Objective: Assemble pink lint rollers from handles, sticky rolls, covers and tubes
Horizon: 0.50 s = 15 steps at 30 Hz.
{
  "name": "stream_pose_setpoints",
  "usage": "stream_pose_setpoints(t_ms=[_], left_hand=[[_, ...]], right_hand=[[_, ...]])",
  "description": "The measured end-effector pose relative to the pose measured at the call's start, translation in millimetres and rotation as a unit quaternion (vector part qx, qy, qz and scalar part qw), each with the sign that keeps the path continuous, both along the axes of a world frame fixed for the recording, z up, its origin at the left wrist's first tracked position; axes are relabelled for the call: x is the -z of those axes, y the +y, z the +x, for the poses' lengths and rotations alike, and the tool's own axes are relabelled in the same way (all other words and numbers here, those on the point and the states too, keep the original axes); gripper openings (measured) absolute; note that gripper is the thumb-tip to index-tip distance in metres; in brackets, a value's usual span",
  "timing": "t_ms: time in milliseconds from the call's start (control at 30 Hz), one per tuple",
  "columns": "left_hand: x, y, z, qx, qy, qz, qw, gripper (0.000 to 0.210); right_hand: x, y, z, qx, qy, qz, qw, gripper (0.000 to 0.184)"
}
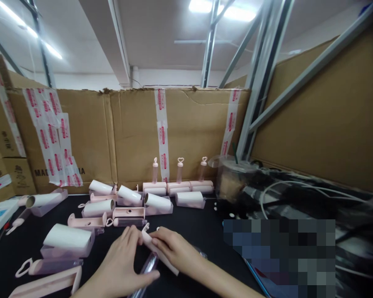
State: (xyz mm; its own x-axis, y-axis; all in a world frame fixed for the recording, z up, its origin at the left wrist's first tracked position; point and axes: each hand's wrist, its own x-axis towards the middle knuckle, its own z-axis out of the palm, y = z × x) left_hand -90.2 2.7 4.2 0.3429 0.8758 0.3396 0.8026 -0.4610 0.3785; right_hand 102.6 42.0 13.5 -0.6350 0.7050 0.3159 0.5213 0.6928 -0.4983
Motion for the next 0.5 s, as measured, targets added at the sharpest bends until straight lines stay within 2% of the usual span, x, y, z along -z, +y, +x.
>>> stream_pose_setpoints(t_ms=[67, 167, 267, 367, 500], left_hand=[[2.7, -3.1, 1.8, 0.074, -0.005, 0.014, 0.997, 0.046], [-0.9, -7.0, 2.2, 0.155, 0.015, 0.001, 0.988, 0.043], [-6.9, -9.0, 2.4, 0.153, 0.020, -0.011, 0.988, 0.034], [-6.1, -10.1, 4.5, 0.140, 0.012, -0.014, 0.990, 0.031], [2.8, -7.6, 3.7, 0.131, -0.032, 0.012, 0.991, 0.040]], right_hand=[[-4.6, 8.7, 2.4, 0.028, -0.011, 0.057, 0.998, 0.030], [-22.3, 34.5, 10.9, 0.075, 0.000, 0.136, 0.988, 0.026], [-32.0, 68.8, 13.8, 0.082, 0.001, 0.151, 0.985, 0.030], [-26.9, 96.1, 7.1, 0.082, 0.000, 0.140, 0.987, 0.039], [-24.8, 107.6, 0.0, 0.083, 0.024, 0.137, 0.987, 0.033]])
